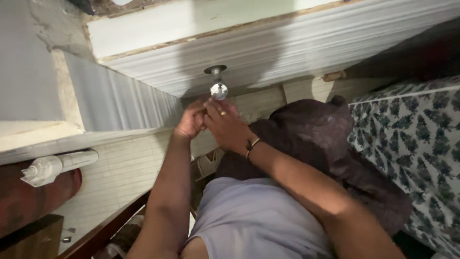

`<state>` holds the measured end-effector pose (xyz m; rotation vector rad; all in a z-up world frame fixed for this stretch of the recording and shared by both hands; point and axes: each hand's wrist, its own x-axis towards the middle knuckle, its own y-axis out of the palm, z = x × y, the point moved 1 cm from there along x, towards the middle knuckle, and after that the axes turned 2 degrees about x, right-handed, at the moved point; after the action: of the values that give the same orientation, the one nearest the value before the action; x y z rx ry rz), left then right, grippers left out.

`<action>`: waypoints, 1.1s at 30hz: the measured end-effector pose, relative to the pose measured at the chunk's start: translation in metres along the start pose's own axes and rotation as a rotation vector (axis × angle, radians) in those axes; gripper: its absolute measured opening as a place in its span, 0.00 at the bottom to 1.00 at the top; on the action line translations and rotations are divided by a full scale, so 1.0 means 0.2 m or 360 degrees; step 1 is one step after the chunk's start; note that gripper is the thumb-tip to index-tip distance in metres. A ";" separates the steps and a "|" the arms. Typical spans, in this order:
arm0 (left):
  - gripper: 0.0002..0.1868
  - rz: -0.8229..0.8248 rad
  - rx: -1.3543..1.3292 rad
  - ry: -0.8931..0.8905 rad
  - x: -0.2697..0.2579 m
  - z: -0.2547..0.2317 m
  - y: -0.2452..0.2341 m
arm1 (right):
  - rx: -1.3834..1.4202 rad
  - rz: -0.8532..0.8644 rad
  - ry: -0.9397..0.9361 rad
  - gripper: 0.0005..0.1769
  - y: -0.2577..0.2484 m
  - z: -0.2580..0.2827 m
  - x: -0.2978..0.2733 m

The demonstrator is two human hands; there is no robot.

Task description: The person cleans a faucet by hand with a pink cloth, wiping different parts of the tap and the wall around it.

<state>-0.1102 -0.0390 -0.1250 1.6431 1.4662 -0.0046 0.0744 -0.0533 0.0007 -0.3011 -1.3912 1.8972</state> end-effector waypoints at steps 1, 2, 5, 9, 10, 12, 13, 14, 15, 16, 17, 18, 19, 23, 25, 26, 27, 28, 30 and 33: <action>0.12 0.0136 0.0025 0.0156 0.02 0.00 -0.04 | -0.0031 0.0041 -0.0035 0.19 -0.01 -0.02 0.00; 0.12 0.0138 0.0019 0.0165 0.03 0.01 -0.07 | -0.0062 0.0081 -0.0071 0.19 -0.01 -0.04 0.00; 0.13 0.0071 0.0088 0.0419 0.02 0.00 -0.04 | -0.0191 -0.0003 -0.0236 0.20 -0.03 -0.05 -0.01; 0.14 -0.0049 0.0235 0.0556 -0.05 -0.06 0.15 | -0.0412 -0.0144 -0.0312 0.19 -0.15 -0.03 -0.04; 0.16 -0.0093 0.0338 0.0573 -0.08 -0.07 0.20 | -0.0363 -0.0226 -0.0285 0.20 -0.19 -0.01 -0.04; 0.16 -0.0198 0.0376 0.0766 -0.14 -0.02 0.31 | -0.0315 -0.0306 -0.0265 0.21 -0.25 0.01 -0.07; 0.17 -0.0295 0.0418 0.0949 -0.16 0.02 0.36 | -0.0224 -0.0281 -0.0192 0.22 -0.27 0.02 -0.08; 0.17 -0.0296 0.0417 0.0958 -0.18 0.06 0.41 | -0.0133 -0.0255 -0.0119 0.23 -0.29 0.01 -0.10; 0.18 -0.0616 0.0816 0.1175 -0.21 0.11 0.46 | -0.0135 -0.0254 -0.0122 0.23 -0.31 0.00 -0.12; 0.19 -0.0946 0.1217 0.1375 -0.23 0.14 0.51 | -0.0108 -0.0223 -0.0061 0.19 -0.32 -0.02 -0.14; 0.19 -0.0948 0.1215 0.1371 -0.23 0.18 0.56 | -0.0078 -0.0187 0.0002 0.16 -0.34 -0.03 -0.18; 0.22 -0.1002 0.1275 0.1524 -0.23 0.22 0.62 | -0.0076 -0.0182 0.0003 0.16 -0.35 -0.04 -0.21; 0.25 -0.1051 0.1339 0.1681 -0.23 0.24 0.66 | -0.0008 -0.0235 0.0092 0.15 -0.36 -0.06 -0.23; 0.19 -0.1236 0.1584 0.1671 -0.19 0.25 0.73 | 0.0205 -0.0459 0.0309 0.08 -0.41 -0.11 -0.32; 0.20 -0.1145 0.0657 0.1346 -0.13 0.27 0.71 | 0.0243 -0.0523 0.0323 0.07 -0.45 -0.14 -0.35; 0.20 -0.1136 0.0662 0.1340 -0.08 0.27 0.68 | 0.0281 -0.0582 0.0330 0.06 -0.46 -0.15 -0.37; 0.14 -0.1039 0.0325 0.1236 -0.03 0.26 0.64 | 0.0280 -0.0584 0.0339 0.06 -0.48 -0.15 -0.39; 0.11 -0.0935 -0.0006 0.1122 0.01 0.27 0.58 | 0.0277 -0.0627 0.0361 0.07 -0.49 -0.16 -0.41; 0.11 -0.0959 0.0084 0.1148 0.09 0.25 0.47 | 0.0274 -0.0680 0.0381 0.07 -0.52 -0.17 -0.42; 0.13 -0.1000 0.0078 0.1105 0.18 0.22 0.38 | 0.0293 -0.0689 0.0398 0.07 -0.53 -0.18 -0.43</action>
<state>-0.0157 -0.0286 -0.1254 1.1953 2.4812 0.1965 0.2009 -0.0723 0.0617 -0.1268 -1.0107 1.5537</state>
